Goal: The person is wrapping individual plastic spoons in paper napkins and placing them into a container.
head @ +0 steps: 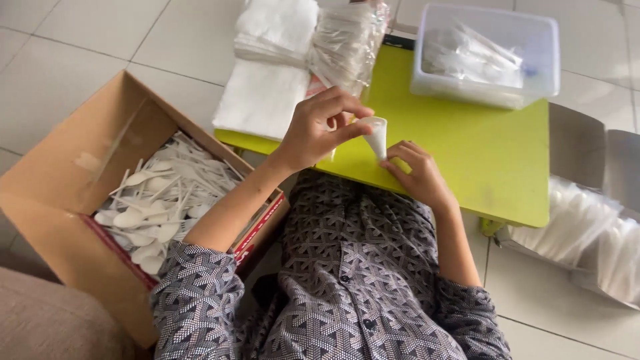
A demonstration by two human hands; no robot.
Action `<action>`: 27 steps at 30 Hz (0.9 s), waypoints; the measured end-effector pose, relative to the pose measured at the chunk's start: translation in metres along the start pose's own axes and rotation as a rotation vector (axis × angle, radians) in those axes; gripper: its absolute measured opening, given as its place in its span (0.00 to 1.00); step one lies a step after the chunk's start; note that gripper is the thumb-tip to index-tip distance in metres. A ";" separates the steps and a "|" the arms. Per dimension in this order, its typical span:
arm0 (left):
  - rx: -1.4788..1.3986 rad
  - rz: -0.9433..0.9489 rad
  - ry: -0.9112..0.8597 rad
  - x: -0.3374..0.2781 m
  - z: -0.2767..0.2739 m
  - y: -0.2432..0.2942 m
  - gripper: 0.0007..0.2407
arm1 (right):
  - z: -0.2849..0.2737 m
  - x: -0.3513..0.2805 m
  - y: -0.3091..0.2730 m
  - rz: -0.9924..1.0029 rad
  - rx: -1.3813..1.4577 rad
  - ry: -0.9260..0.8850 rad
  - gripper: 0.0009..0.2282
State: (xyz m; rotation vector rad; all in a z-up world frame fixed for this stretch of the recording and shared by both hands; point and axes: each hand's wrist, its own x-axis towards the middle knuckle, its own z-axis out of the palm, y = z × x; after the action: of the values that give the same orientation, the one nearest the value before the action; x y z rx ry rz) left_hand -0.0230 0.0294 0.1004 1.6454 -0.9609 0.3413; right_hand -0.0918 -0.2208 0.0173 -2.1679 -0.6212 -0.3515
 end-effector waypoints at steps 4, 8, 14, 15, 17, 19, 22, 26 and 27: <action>-0.358 -0.155 0.022 -0.007 -0.015 0.025 0.13 | 0.056 0.012 -0.002 0.083 0.459 0.011 0.04; 0.045 -0.069 -0.001 -0.037 -0.037 0.004 0.07 | 0.067 0.024 -0.007 0.203 0.679 0.097 0.05; 0.864 -0.036 -0.152 -0.094 -0.028 -0.031 0.02 | 0.063 0.024 -0.007 0.219 0.691 0.111 0.04; 0.860 -0.131 -0.150 -0.100 -0.020 -0.031 0.02 | 0.066 0.024 -0.005 0.192 0.668 0.102 0.04; 0.924 -0.104 -0.106 -0.096 -0.017 -0.034 0.03 | 0.067 0.022 0.001 0.178 0.642 0.096 0.04; 0.980 -0.090 -0.063 -0.100 -0.013 -0.030 0.04 | 0.068 0.016 -0.002 0.176 0.615 0.080 0.04; 1.012 -0.250 -0.303 -0.093 -0.011 -0.022 0.09 | 0.063 0.020 -0.007 0.172 0.642 0.096 0.05; 1.097 -0.375 -0.493 -0.087 -0.010 -0.013 0.13 | 0.065 0.016 -0.001 0.169 0.663 0.082 0.04; 1.112 -0.397 -0.517 -0.086 -0.010 -0.010 0.14 | 0.065 0.016 -0.001 0.170 0.665 0.078 0.04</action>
State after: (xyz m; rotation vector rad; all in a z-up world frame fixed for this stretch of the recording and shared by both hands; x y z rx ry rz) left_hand -0.0668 0.0739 0.0389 2.9938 -0.8025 0.1694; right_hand -0.0761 -0.1638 -0.0148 -1.5449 -0.4257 -0.1100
